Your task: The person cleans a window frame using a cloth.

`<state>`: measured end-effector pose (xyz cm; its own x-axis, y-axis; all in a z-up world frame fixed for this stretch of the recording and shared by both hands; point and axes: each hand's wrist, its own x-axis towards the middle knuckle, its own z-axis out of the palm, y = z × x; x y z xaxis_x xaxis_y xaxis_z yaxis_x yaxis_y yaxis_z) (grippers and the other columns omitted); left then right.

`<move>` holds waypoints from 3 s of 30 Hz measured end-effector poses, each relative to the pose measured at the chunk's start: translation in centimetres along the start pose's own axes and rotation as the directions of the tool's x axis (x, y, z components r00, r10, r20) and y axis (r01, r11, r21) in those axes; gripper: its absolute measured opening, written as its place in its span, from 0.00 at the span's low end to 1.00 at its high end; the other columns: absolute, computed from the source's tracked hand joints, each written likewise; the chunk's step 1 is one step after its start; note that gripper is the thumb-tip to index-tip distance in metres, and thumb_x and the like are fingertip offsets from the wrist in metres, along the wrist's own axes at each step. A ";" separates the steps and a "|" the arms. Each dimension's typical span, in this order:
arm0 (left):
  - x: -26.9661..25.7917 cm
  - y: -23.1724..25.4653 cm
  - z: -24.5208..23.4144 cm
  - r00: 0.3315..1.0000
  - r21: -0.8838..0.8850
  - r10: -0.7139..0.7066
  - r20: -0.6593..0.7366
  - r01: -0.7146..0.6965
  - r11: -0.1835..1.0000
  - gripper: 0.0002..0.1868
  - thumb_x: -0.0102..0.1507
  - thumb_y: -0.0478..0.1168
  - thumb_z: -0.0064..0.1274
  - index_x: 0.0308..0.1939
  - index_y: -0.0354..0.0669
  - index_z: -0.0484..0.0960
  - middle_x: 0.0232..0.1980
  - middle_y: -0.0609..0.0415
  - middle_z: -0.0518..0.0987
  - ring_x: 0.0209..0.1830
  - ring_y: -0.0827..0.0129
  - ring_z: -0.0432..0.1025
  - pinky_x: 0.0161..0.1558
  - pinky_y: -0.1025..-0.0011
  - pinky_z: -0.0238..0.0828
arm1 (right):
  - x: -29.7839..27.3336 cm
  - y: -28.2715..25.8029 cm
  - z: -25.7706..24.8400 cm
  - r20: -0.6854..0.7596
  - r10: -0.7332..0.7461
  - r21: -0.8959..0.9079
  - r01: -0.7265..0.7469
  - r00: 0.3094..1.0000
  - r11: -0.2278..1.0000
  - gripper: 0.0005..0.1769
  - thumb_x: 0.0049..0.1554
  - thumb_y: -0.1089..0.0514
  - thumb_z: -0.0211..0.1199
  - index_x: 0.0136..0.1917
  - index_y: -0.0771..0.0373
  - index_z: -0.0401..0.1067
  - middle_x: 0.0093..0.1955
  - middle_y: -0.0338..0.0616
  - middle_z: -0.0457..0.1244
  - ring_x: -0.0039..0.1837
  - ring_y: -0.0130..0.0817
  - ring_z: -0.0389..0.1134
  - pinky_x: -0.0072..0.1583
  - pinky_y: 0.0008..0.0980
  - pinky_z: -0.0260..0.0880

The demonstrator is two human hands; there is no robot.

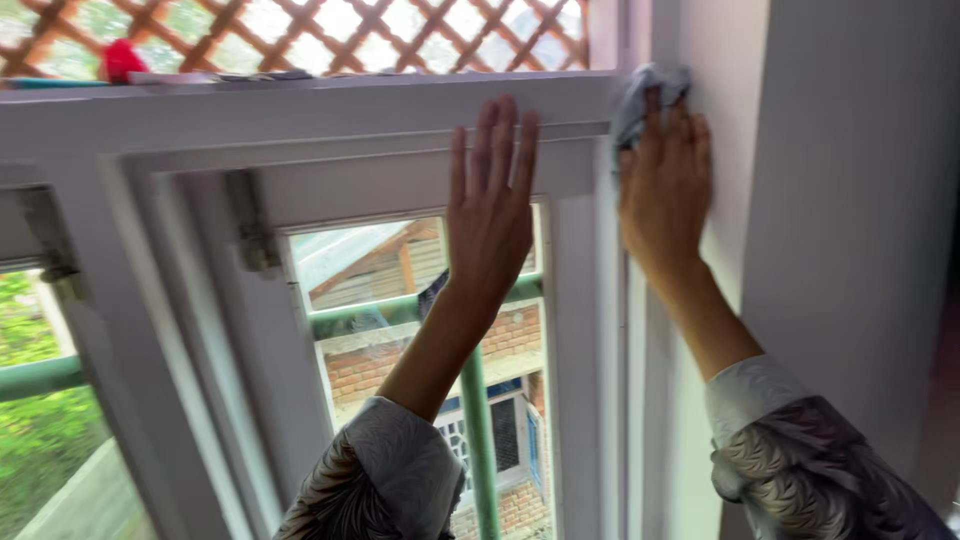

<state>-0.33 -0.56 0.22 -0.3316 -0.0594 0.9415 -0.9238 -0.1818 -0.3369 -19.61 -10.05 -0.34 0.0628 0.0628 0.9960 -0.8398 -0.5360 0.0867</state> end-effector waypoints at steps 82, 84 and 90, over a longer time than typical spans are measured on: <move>-70.1 17.8 -42.6 -0.492 0.440 -0.389 0.779 0.871 -0.219 0.15 0.68 0.33 0.42 0.57 0.40 0.79 0.52 0.51 0.84 0.55 0.62 0.77 0.58 0.65 0.72 | -86.4 -34.4 -21.1 0.981 0.170 -0.078 -0.608 0.096 0.790 0.31 0.63 0.61 0.58 0.75 0.74 0.56 0.77 0.68 0.49 0.78 0.68 0.49 0.76 0.55 0.51; -70.7 17.7 -44.3 -0.541 0.450 -0.380 0.750 0.839 -0.306 0.16 0.68 0.33 0.43 0.58 0.41 0.79 0.53 0.52 0.84 0.56 0.64 0.78 0.57 0.66 0.72 | -85.1 -37.3 -21.6 0.991 0.102 -0.028 -0.618 0.085 0.786 0.28 0.62 0.64 0.57 0.74 0.72 0.58 0.77 0.64 0.51 0.77 0.65 0.51 0.75 0.53 0.54; -73.8 15.6 -49.4 -0.669 0.516 -0.385 0.635 0.739 -0.434 0.16 0.68 0.34 0.43 0.59 0.43 0.78 0.54 0.54 0.84 0.53 0.66 0.80 0.54 0.67 0.75 | -82.9 -45.2 -23.0 0.972 -0.236 0.187 -0.634 0.006 0.750 0.26 0.52 0.70 0.59 0.65 0.63 0.69 0.70 0.54 0.61 0.71 0.55 0.61 0.70 0.46 0.63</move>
<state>0.24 49.49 -74.81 0.6989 -0.5140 -0.4973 0.2545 -0.4712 0.8445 0.74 28.38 -87.30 0.7229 -0.6910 0.0043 -0.5692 -0.5991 -0.5631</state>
